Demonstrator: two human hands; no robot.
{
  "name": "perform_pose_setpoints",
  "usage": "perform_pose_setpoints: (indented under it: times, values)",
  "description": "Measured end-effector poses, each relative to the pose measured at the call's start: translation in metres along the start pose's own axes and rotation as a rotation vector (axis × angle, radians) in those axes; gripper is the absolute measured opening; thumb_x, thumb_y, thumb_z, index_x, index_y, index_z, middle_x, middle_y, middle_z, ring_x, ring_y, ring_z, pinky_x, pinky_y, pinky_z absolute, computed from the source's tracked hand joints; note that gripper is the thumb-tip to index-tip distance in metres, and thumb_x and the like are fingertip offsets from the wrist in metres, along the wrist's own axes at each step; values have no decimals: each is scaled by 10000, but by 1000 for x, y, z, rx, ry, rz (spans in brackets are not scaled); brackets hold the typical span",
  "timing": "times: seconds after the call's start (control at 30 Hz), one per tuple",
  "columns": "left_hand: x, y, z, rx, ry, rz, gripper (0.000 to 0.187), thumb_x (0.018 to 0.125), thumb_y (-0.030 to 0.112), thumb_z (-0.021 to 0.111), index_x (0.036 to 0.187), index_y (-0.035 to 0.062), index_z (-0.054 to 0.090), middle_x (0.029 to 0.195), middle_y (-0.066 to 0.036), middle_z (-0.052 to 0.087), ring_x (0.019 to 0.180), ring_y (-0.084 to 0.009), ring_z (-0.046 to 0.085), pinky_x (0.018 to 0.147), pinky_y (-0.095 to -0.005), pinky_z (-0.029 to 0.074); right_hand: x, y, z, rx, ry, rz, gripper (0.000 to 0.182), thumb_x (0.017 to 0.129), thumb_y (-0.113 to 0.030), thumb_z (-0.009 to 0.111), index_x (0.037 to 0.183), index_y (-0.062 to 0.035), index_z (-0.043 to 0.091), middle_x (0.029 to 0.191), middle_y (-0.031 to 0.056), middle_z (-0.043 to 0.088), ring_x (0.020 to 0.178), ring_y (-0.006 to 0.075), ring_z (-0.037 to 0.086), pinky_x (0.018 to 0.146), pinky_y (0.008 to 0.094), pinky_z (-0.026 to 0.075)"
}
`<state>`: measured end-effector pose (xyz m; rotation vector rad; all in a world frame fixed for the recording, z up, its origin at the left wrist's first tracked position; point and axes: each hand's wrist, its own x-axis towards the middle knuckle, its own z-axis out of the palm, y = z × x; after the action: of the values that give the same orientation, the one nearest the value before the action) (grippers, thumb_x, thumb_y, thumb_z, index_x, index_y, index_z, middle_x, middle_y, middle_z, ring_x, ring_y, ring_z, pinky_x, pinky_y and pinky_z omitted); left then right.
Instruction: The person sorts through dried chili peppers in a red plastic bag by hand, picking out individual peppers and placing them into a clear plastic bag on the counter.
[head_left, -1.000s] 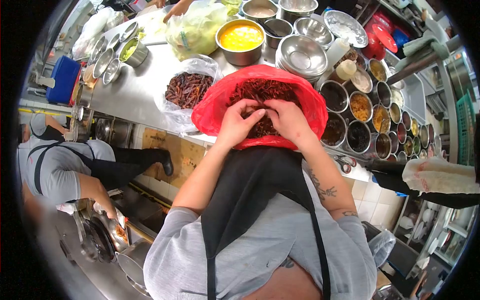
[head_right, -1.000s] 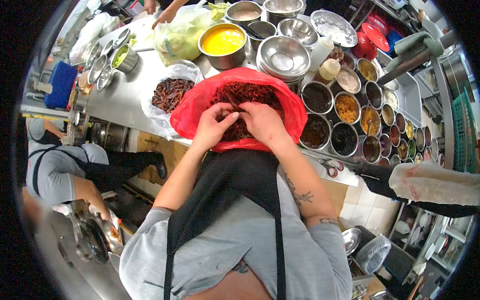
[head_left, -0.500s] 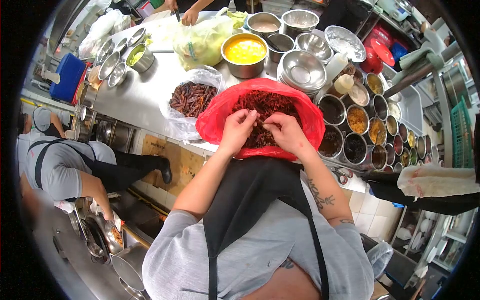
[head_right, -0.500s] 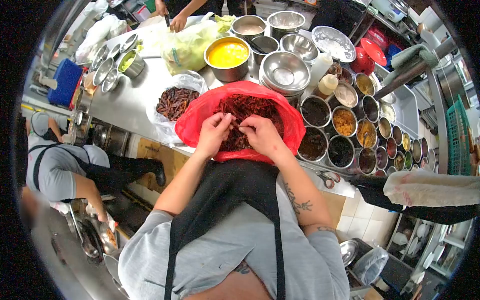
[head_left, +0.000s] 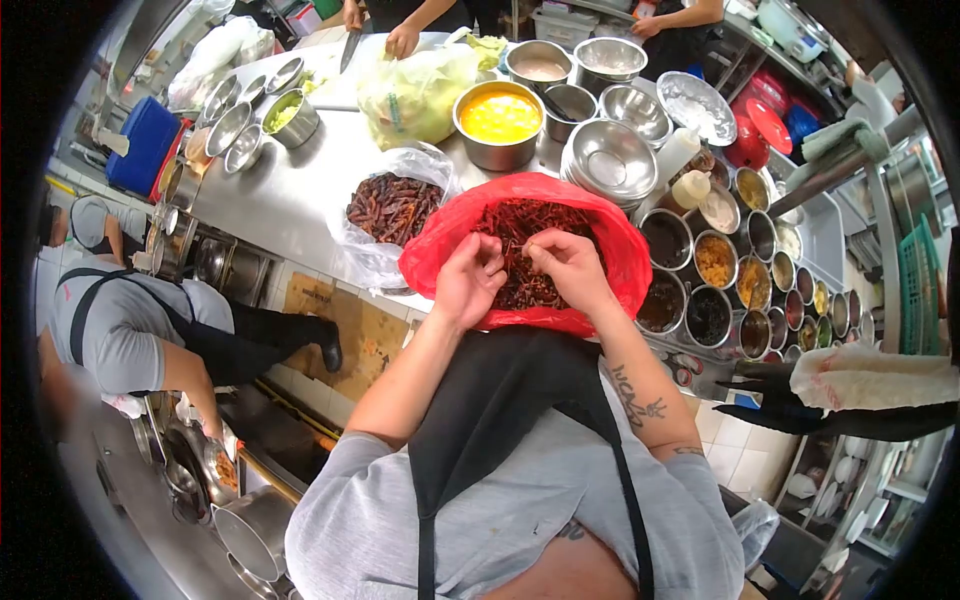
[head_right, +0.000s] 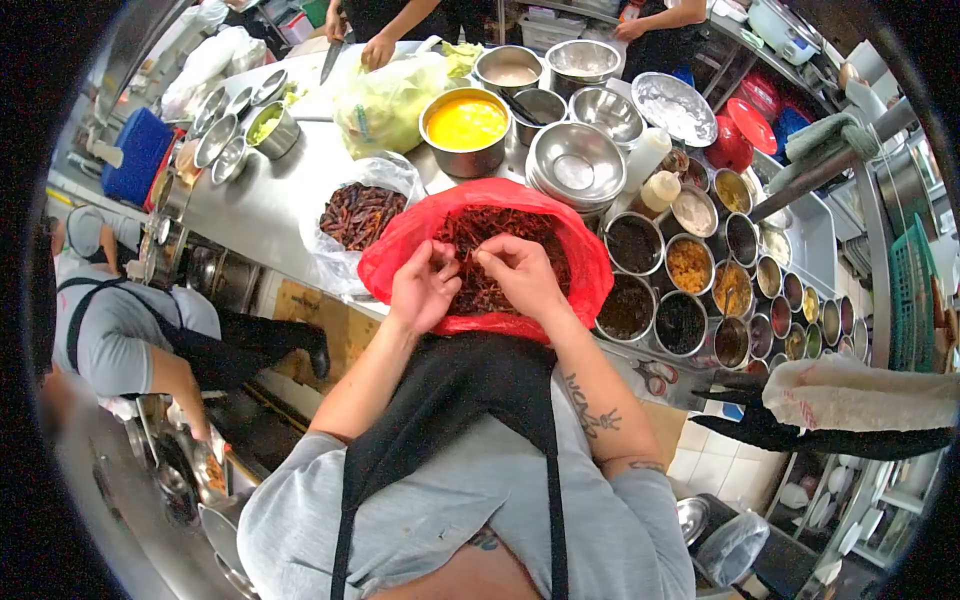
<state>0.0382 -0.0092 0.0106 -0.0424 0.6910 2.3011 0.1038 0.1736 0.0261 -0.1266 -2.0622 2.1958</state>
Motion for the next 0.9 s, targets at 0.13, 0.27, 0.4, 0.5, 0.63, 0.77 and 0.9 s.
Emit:
perform_pose_setpoints:
  times: [0.13,0.27,0.4,0.5,0.63,0.77,0.9]
  values:
    - [0,3,-9,-16,80,-45,134,954,220,513,989,99,558,778,-29,504,689,-161,446,575,-281,359,16,3,-7,-680,161,-6,172,864,-117,672,994,-13,713,959,166,711,875,313,693,814,399,539]
    - [-6,3,5,116,146,-67,114,956,207,521,988,102,553,738,-21,484,638,-152,437,540,-280,343,40,4,0,-1034,-20,74,306,843,-260,702,1051,-35,705,1038,212,687,997,368,661,880,452,529]
    - [-6,5,0,246,164,-85,105,966,187,530,1013,99,563,729,-14,480,581,-129,414,506,-267,328,43,2,7,-1001,-68,187,369,838,-323,719,1093,-56,707,1073,197,690,1007,354,663,873,446,533]
    - [-8,3,-1,401,199,-37,124,979,172,592,1057,75,593,699,24,453,522,-74,357,467,-225,282,41,2,1,-795,-60,173,359,836,-324,726,1050,-36,724,1011,201,705,931,337,687,841,423,540]
    - [-9,1,12,604,185,15,188,966,172,657,1112,56,638,697,60,470,504,-37,356,452,-203,270,25,-20,-5,-590,-67,125,328,829,-282,737,951,22,728,872,213,703,803,306,702,744,382,536]
    - [-2,-2,27,944,95,160,157,947,165,692,1005,19,697,792,46,596,638,-19,472,544,-186,359,12,-34,-2,-607,-128,141,308,848,-242,713,967,42,715,856,212,699,782,282,699,732,373,536]
    - [7,-3,16,824,167,121,135,975,183,652,983,47,651,730,47,538,592,-29,445,500,-212,340,12,-28,-5,-428,-15,157,248,876,-192,696,984,30,719,843,160,715,761,194,689,721,328,537]
